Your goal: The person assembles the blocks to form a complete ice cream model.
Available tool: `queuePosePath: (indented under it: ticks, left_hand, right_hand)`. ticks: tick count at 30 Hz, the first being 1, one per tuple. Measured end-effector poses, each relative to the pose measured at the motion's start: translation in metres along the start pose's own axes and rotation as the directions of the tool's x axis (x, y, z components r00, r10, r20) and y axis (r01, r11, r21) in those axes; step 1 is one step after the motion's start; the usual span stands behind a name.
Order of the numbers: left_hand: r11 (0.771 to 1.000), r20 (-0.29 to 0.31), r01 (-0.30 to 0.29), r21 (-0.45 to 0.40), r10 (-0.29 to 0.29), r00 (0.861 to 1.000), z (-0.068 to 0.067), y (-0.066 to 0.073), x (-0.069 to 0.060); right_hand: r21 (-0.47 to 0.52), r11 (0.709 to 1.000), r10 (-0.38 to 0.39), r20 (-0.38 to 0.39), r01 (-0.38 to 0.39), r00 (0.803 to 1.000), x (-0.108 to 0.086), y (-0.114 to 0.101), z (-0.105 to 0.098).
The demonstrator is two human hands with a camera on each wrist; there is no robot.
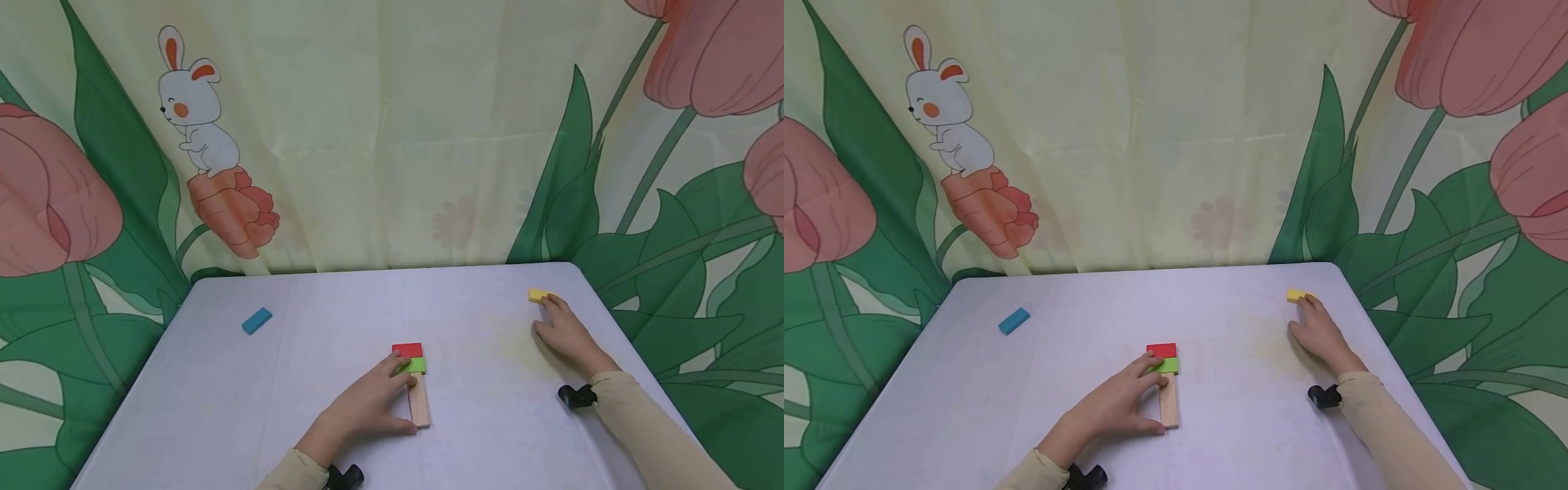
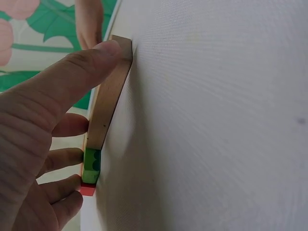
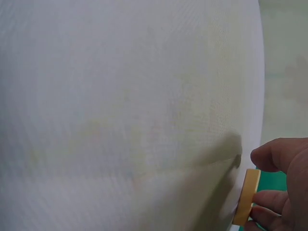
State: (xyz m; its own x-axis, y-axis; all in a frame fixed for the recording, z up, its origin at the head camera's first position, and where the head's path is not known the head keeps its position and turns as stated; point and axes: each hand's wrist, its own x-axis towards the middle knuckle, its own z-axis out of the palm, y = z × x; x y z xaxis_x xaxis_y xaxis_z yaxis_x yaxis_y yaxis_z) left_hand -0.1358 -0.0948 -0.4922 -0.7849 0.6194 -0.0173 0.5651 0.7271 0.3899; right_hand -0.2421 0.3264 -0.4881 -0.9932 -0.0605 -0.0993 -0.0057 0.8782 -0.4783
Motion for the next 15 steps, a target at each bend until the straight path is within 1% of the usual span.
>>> queuePosePath:
  ticks: [6,9,15]
  left_hand:
    - [1.000,-0.003,-0.003,0.011,0.003,1.000,0.001,-0.001,0.000]
    - [1.000,-0.002,-0.001,0.018,0.001,1.000,0.001,-0.001,-0.001]
    - [1.000,0.002,0.013,0.012,-0.013,1.000,0.002,-0.001,0.001]
  right_hand:
    - [0.008,1.000,-0.005,0.009,0.005,1.000,0.000,-0.009,0.008]
    - [-0.006,1.000,-0.007,0.016,0.007,1.000,0.001,-0.014,0.014]
    - [-0.023,0.999,-0.038,0.011,0.038,0.999,0.000,-0.026,0.019]
